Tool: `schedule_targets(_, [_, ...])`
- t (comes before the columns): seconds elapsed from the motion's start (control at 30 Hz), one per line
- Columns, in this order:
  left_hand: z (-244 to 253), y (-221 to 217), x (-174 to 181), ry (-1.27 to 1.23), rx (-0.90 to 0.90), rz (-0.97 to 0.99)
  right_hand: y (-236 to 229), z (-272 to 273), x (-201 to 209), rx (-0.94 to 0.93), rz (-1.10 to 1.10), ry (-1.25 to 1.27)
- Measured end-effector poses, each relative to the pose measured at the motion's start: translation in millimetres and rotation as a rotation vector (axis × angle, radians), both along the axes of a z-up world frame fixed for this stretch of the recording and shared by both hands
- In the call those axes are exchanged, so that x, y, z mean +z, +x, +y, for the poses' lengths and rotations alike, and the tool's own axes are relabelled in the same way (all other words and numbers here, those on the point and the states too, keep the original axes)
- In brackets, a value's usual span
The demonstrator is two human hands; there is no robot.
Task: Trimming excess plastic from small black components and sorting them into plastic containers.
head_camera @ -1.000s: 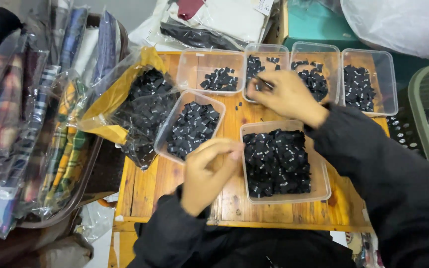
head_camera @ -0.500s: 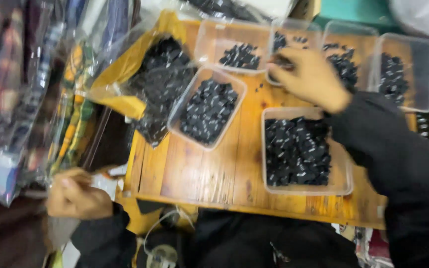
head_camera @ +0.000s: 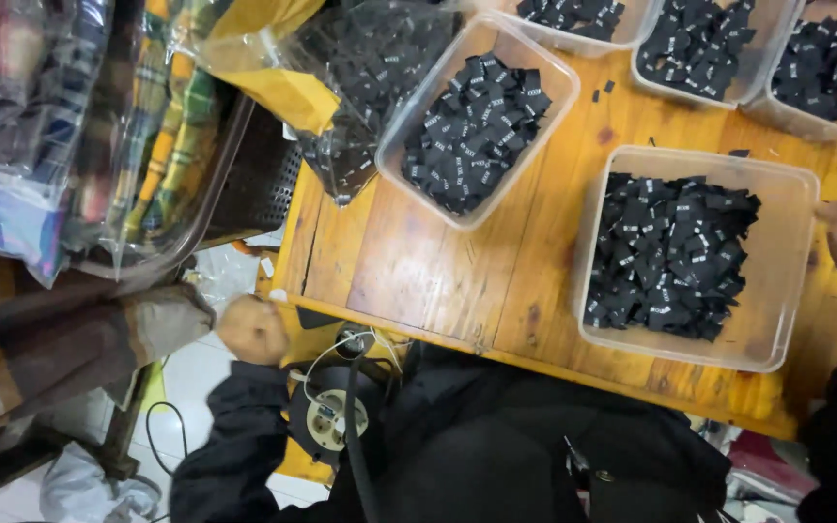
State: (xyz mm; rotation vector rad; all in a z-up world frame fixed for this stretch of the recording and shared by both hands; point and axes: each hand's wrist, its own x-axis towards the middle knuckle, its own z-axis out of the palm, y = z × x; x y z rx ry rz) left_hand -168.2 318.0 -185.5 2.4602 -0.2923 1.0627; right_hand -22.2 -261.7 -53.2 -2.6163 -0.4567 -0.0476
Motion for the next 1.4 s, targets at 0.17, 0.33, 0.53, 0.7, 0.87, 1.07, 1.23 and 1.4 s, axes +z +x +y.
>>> schedule_targets(0.17, [-9,-7,-54,0.116,0.123,0.732,-45,-10,-21,-0.105,0.033,0.261])
schedule_targets(0.33, [-19,32,-80,0.128,0.11,0.971,-45,47,41,0.07,-0.028,0.104])
schedule_targets(0.53, [-35,60,-116,0.141,0.072,0.97,-51,77,54,-0.03,-0.309,0.26])
schedule_targets(0.7, [-48,50,-152,0.12,0.071,0.99,-48,80,53,-0.017,-0.282,0.285])
schedule_targets(0.87, [-40,36,-186,0.117,0.09,1.002,-45,76,39,0.008,-0.307,0.348])
schedule_targets(1.07, [-31,15,-232,0.112,0.137,1.013,-44,72,32,-0.012,-0.288,0.386])
schedule_targets(1.23, [-25,-13,-242,0.115,0.177,1.06,-44,73,33,0.002,-0.28,0.385])
schedule_targets(1.4, [-12,-26,-245,0.127,0.212,1.085,-43,73,35,0.022,-0.27,0.399])
